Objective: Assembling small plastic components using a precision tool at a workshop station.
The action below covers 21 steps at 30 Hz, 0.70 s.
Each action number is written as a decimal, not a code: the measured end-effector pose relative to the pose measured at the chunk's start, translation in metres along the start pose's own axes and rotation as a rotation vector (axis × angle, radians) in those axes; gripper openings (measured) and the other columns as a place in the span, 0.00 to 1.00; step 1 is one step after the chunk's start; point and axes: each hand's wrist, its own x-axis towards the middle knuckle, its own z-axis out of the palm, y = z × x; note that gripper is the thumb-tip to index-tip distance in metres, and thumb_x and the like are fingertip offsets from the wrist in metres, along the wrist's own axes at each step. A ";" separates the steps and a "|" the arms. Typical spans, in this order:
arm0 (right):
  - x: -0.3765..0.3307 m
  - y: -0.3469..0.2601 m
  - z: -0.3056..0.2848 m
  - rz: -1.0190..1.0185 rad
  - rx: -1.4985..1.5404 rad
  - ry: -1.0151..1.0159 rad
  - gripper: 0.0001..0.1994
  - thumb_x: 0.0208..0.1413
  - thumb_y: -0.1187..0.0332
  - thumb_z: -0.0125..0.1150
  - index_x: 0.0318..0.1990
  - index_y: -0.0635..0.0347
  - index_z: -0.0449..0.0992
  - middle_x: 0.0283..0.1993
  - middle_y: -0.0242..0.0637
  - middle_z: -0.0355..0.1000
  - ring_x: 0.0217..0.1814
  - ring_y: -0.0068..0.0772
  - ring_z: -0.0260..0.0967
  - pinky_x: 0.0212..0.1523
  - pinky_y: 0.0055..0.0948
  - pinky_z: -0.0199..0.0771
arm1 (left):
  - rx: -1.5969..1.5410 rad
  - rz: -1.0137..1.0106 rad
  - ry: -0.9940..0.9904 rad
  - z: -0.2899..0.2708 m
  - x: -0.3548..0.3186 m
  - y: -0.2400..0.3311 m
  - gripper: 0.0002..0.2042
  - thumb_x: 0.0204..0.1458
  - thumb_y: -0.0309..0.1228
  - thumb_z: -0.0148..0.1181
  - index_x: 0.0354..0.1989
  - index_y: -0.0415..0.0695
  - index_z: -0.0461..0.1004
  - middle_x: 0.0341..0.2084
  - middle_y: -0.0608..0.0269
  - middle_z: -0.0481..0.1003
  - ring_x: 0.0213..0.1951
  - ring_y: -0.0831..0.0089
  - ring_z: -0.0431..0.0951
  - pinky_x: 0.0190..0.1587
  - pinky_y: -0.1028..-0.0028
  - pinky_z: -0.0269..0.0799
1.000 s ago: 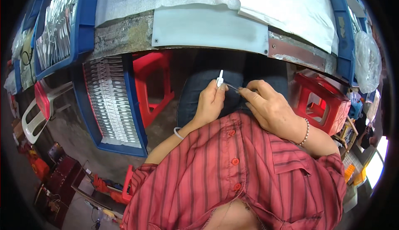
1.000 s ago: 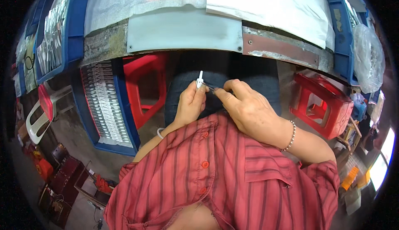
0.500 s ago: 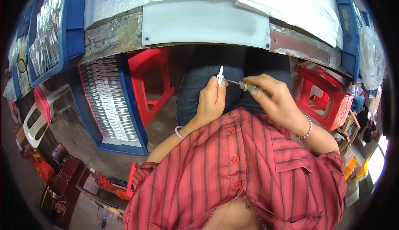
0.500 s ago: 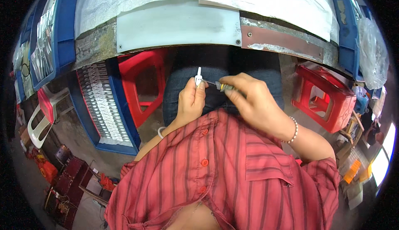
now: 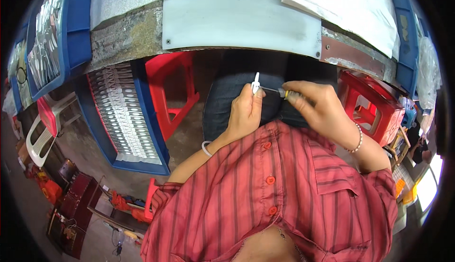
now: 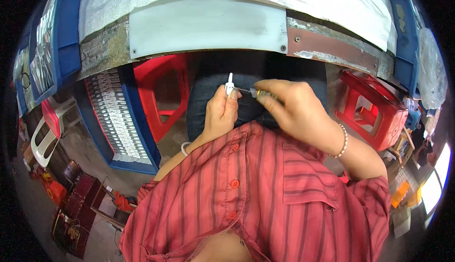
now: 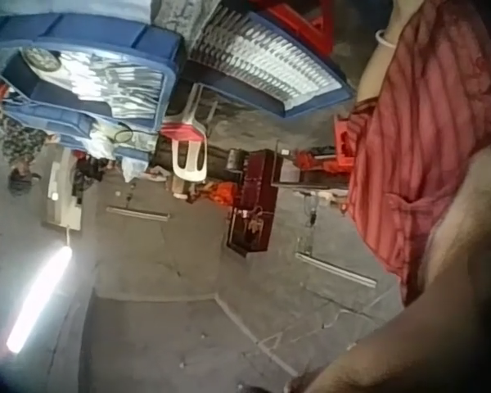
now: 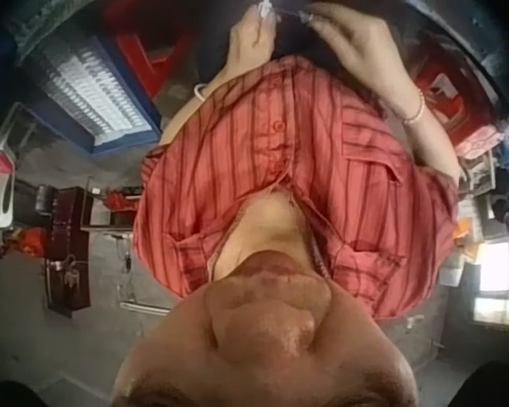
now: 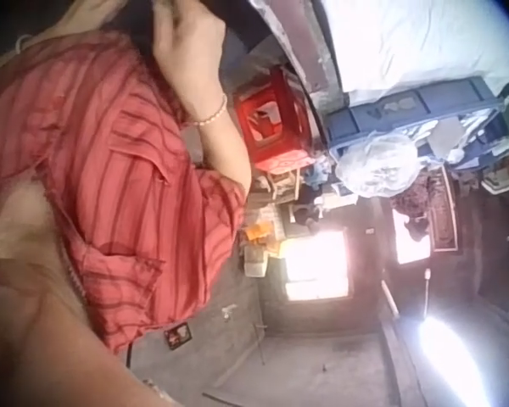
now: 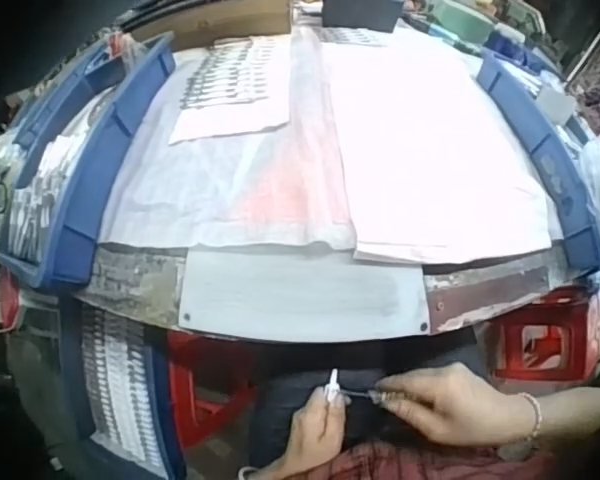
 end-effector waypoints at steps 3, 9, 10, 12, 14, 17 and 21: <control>-0.008 -0.005 0.010 -0.582 -0.993 -0.036 0.24 0.45 0.71 0.60 0.53 0.63 0.70 0.24 0.36 0.61 0.22 0.30 0.67 0.19 0.28 0.67 | 0.028 -0.054 -0.027 -0.002 0.000 0.006 0.07 0.60 0.27 0.46 0.34 0.35 0.65 0.25 0.46 0.75 0.29 0.47 0.77 0.29 0.61 0.70; 0.005 0.007 0.010 -0.398 -0.383 0.115 0.13 0.52 0.72 0.58 0.45 0.64 0.76 0.25 0.40 0.68 0.20 0.27 0.65 0.20 0.23 0.66 | 0.199 0.082 -0.024 0.000 0.002 0.000 0.07 0.60 0.26 0.46 0.35 0.34 0.63 0.22 0.43 0.72 0.26 0.44 0.75 0.26 0.59 0.68; 0.013 -0.003 -0.001 0.037 -0.044 0.021 0.12 0.52 0.73 0.57 0.44 0.66 0.76 0.25 0.42 0.70 0.22 0.30 0.68 0.22 0.24 0.68 | 0.214 0.116 -0.011 0.001 0.004 -0.003 0.06 0.60 0.26 0.46 0.35 0.34 0.63 0.21 0.43 0.72 0.25 0.43 0.75 0.25 0.59 0.68; 0.013 0.007 0.004 0.065 0.066 -0.023 0.12 0.52 0.74 0.58 0.43 0.67 0.76 0.25 0.47 0.73 0.24 0.38 0.72 0.23 0.26 0.69 | 0.183 0.163 0.019 0.004 0.005 -0.005 0.06 0.60 0.26 0.46 0.34 0.34 0.63 0.21 0.42 0.72 0.25 0.43 0.75 0.25 0.58 0.67; 0.005 -0.008 0.008 -0.383 -0.556 0.010 0.09 0.51 0.74 0.58 0.39 0.67 0.77 0.25 0.48 0.72 0.21 0.38 0.69 0.20 0.27 0.67 | 0.130 0.111 0.015 0.002 0.000 -0.003 0.06 0.59 0.25 0.46 0.34 0.34 0.63 0.21 0.42 0.71 0.25 0.43 0.74 0.25 0.57 0.67; 0.003 -0.011 0.010 -0.458 -0.774 -0.033 0.09 0.52 0.73 0.58 0.40 0.67 0.77 0.22 0.44 0.70 0.19 0.34 0.67 0.18 0.27 0.65 | 0.121 0.196 0.057 0.002 0.004 -0.005 0.06 0.59 0.25 0.47 0.33 0.34 0.62 0.19 0.42 0.71 0.23 0.42 0.73 0.23 0.56 0.65; 0.012 0.023 0.016 0.044 0.177 0.054 0.10 0.57 0.70 0.56 0.41 0.66 0.75 0.20 0.30 0.65 0.16 0.20 0.60 0.13 0.26 0.57 | 0.253 0.190 0.050 0.003 0.006 -0.006 0.06 0.58 0.24 0.48 0.33 0.34 0.60 0.15 0.40 0.69 0.21 0.41 0.72 0.20 0.55 0.63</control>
